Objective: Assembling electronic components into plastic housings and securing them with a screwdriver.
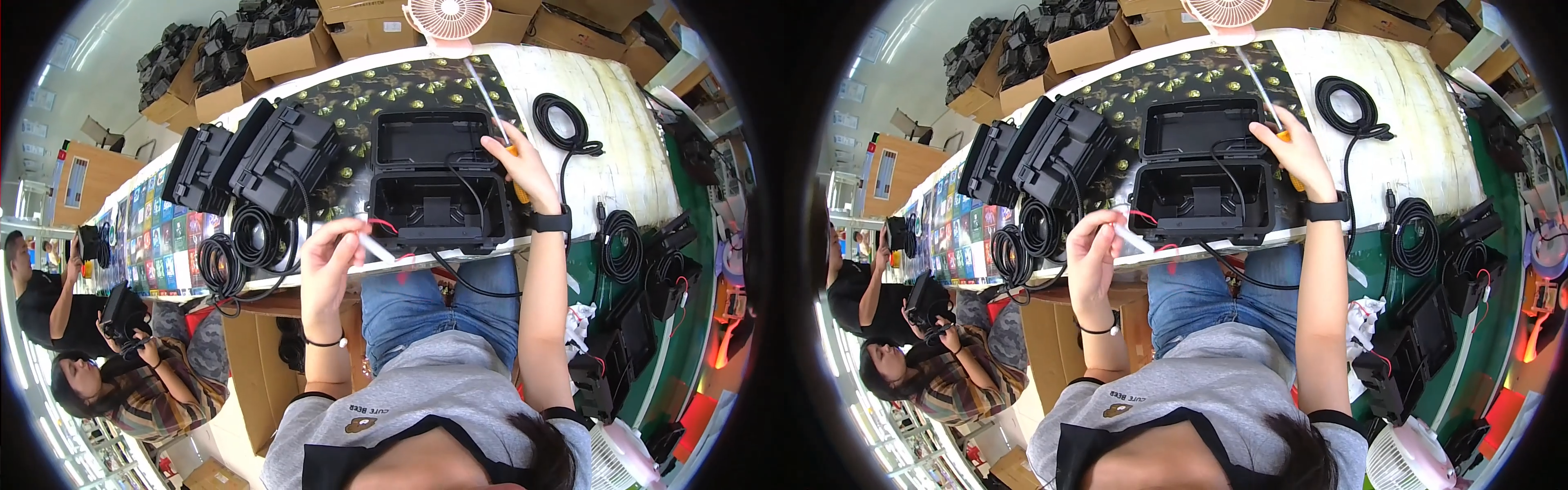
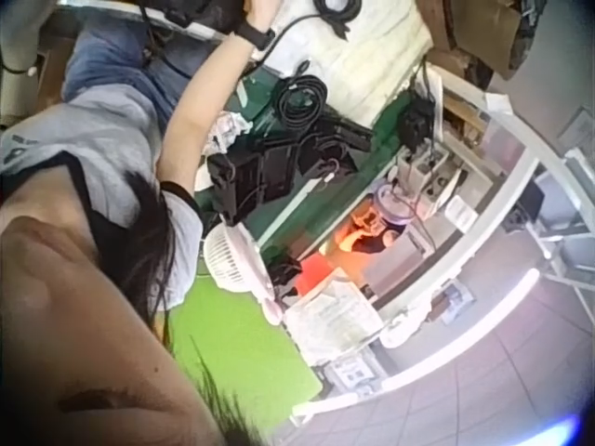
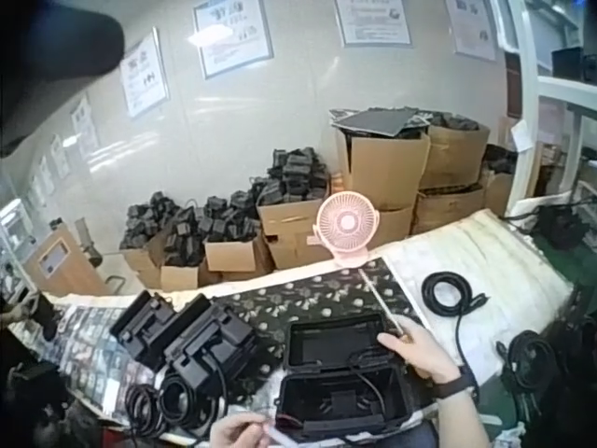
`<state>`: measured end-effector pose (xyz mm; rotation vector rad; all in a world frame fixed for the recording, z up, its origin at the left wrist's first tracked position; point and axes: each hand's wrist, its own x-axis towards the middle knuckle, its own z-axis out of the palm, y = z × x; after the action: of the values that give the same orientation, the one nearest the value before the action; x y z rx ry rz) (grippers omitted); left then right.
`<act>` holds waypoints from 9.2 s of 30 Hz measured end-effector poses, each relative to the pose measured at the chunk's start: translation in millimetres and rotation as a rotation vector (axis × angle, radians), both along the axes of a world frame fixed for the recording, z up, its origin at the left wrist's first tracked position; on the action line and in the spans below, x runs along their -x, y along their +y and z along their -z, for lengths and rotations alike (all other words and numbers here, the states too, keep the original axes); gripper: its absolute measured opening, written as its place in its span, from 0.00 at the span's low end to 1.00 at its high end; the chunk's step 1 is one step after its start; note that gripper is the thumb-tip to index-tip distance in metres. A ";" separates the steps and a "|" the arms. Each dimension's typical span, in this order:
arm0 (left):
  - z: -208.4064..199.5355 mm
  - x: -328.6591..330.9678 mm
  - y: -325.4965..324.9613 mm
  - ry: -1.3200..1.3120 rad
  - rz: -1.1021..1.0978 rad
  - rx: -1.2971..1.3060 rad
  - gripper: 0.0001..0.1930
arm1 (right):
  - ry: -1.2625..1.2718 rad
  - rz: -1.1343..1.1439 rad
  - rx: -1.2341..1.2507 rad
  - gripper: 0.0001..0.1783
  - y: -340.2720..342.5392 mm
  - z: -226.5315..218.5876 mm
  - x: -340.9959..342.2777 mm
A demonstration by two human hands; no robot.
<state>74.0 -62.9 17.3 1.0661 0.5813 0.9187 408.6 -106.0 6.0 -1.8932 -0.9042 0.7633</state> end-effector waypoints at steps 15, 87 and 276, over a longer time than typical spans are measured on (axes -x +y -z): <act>-17.6 -19.0 7.5 0.605 -0.185 -0.618 0.08 | -0.069 0.136 -0.647 0.33 -42.8 7.5 23.1; 10.3 -26.9 -21.6 0.908 -0.056 -1.418 0.22 | -0.265 0.108 -0.741 0.26 -43.2 -2.7 47.2; 30.3 -81.7 47.9 0.554 -0.445 -1.210 0.30 | 0.915 -0.307 -0.188 0.30 -101.8 -11.2 116.4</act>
<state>155.6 -15.0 -13.0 2.3917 0.7335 1.4218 292.2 -207.8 17.2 -1.0414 -0.6288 1.4955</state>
